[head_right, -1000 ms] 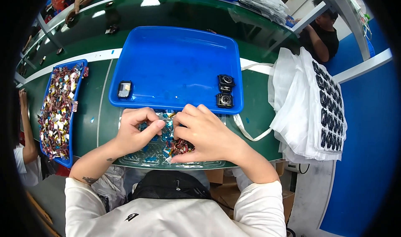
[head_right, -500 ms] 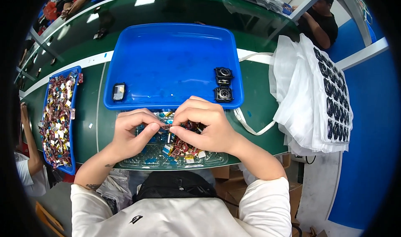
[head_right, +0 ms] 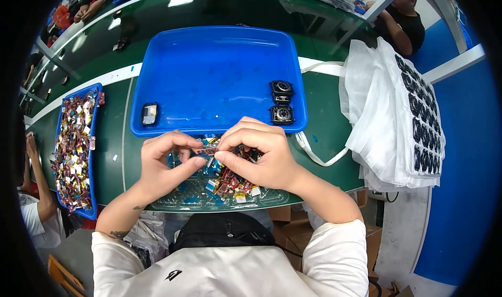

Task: Sorting small electronic components from a central pile into a blue plastic tray.

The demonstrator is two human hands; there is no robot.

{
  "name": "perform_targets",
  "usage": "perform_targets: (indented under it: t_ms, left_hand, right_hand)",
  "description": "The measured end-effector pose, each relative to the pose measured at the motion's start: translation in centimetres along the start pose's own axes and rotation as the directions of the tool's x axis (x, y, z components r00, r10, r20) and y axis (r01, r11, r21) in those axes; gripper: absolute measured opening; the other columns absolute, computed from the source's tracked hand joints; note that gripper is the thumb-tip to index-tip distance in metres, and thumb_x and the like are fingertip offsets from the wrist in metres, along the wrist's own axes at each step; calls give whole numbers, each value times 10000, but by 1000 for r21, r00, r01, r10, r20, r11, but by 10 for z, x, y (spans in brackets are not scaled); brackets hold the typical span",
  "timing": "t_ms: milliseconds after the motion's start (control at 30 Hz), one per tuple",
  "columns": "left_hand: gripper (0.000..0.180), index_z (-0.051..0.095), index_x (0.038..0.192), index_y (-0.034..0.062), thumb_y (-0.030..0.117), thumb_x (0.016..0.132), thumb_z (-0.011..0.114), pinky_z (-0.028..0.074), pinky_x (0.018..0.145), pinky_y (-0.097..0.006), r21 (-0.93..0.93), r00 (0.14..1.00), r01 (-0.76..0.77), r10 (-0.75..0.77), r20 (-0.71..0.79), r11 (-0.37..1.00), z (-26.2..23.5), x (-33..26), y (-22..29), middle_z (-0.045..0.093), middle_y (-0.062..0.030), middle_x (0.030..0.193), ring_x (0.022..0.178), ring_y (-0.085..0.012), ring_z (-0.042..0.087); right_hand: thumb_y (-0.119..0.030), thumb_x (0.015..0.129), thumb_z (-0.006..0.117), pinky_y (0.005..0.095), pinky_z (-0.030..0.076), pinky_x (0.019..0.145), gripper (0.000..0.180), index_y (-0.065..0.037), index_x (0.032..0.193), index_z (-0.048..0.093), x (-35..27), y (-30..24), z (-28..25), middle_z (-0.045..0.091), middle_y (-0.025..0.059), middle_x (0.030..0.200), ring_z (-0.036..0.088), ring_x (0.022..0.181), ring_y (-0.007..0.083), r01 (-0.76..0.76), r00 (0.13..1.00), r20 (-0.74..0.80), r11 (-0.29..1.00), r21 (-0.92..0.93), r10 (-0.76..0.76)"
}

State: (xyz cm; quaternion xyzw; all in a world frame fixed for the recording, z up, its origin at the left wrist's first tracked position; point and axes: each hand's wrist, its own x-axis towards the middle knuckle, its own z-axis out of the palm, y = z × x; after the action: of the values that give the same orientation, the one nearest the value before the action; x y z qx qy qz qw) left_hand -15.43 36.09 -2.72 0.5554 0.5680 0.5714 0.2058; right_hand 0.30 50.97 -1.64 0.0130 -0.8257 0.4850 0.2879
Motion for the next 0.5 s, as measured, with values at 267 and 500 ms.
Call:
perform_targets:
  t_ms: [267,500]
  left_hand:
    - [266,588,832,2,28,648,777,312,431,-185,186,962,-186,217,-164,965,-1,-13,-12,529,-6,614,492,-70,443]
    - [190,661,844,14,16,684,762,387,497,-184,123,982,-190,188,29,974,2,0,1,590,-44,848,681,-71,538]
  right_hand:
    - [-69,794,700,178,358,466,75,-21,811,644,-6,0,3,630,6,688,478,518,29,-182,978,-87,981,70,188]
    - [-61,810,692,177,383,471,96,-14,872,638,-7,-4,7,631,8,710,505,541,23,-254,967,83,945,205,241]
